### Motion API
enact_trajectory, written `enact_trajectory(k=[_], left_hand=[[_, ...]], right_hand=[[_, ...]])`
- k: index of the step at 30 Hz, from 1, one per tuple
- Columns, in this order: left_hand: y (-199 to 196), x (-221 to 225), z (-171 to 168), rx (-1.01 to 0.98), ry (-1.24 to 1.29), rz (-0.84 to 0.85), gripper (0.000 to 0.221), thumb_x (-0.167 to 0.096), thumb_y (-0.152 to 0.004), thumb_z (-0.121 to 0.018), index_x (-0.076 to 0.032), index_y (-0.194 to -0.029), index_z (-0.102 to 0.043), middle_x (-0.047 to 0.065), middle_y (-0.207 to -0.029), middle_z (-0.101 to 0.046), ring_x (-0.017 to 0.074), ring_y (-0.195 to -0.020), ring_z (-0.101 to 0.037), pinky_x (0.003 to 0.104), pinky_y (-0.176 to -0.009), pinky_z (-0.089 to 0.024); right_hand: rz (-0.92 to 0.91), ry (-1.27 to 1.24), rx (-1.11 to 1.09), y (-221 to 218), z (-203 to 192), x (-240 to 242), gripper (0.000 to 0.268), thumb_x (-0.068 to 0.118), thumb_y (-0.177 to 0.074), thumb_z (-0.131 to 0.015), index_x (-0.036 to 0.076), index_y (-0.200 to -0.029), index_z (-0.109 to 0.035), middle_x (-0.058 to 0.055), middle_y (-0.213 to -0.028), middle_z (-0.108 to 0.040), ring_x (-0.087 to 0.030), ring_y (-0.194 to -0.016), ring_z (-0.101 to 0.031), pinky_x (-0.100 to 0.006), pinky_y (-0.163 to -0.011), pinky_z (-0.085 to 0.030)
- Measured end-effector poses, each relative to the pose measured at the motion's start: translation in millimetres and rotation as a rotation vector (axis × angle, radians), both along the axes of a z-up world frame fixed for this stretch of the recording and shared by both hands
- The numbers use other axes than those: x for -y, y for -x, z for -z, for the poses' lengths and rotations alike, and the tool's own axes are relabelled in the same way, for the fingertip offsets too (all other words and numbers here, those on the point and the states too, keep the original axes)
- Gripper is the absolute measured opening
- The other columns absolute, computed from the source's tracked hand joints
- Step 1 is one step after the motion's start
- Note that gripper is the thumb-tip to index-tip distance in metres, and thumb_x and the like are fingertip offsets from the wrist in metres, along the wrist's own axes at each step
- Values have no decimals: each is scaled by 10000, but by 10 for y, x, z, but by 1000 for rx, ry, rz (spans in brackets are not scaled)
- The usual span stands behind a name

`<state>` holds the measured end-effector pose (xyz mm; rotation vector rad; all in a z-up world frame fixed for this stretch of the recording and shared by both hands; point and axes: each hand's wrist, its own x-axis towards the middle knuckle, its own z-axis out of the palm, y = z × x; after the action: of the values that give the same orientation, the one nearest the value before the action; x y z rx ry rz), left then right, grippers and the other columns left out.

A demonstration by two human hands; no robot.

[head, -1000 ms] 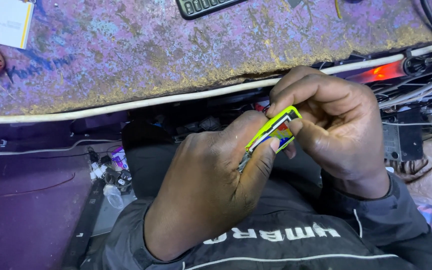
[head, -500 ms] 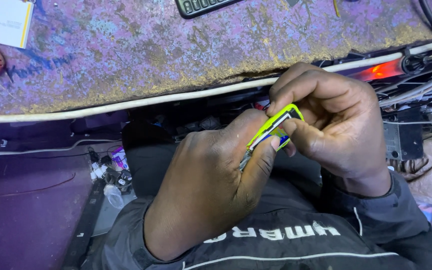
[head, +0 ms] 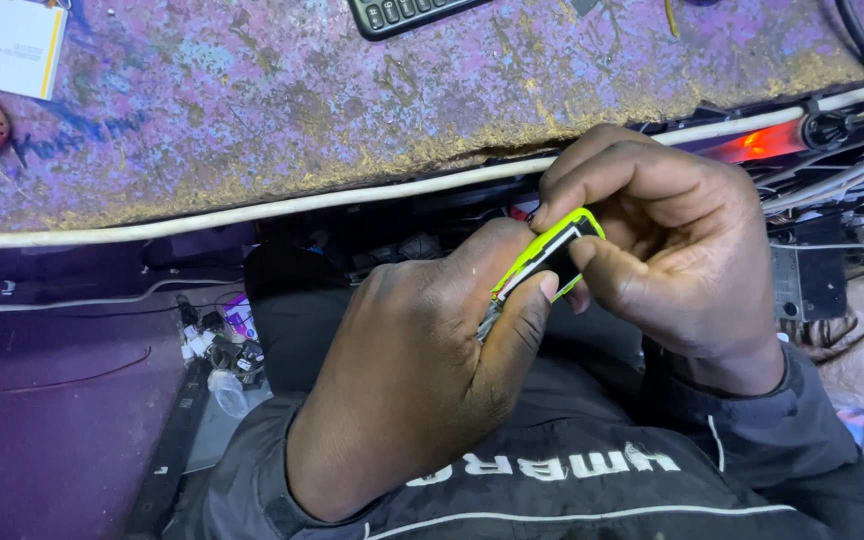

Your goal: Disassembling a mobile phone by removing the keypad and unscrewing the internal components.

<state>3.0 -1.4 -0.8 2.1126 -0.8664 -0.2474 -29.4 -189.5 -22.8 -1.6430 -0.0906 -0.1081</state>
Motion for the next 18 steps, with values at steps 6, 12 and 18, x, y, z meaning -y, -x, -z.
enact_trajectory(k=[6,12,18], left_hand=[[-33,-23,-13,-25,35,34,253,-281,-1045,-408,-137,-1069,-615,74,-892,-671,440,-646,-641,565,-502,-401],[-136,-82,-14,-433,96,95,399,-468,-1008,-344,-219,-1168,-612,-67,-735,-722,93,-470,-687,274,-548,-574],[-60,-79,55,-824,518,42,659,-548,-943,-456,-61,-1381,-532,98,-1010,-707,153,-874,-686,294,-722,-603]], right_hand=[[-17,57,38,-23,17,40,112,42,-948,-631,-54,-1003,-648,-163,-983,-595,-163,-769,-598,-185,-513,-559],[-55,-95,-41,-4,-44,60,479,241,-931,-602,-132,-1232,-614,-199,-1035,-647,-202,-725,-626,-237,-497,-558],[57,-2,-24,34,-137,-52,578,231,-945,-575,-160,-1365,-507,-222,-1146,-586,-228,-630,-598,-261,-534,-538]])
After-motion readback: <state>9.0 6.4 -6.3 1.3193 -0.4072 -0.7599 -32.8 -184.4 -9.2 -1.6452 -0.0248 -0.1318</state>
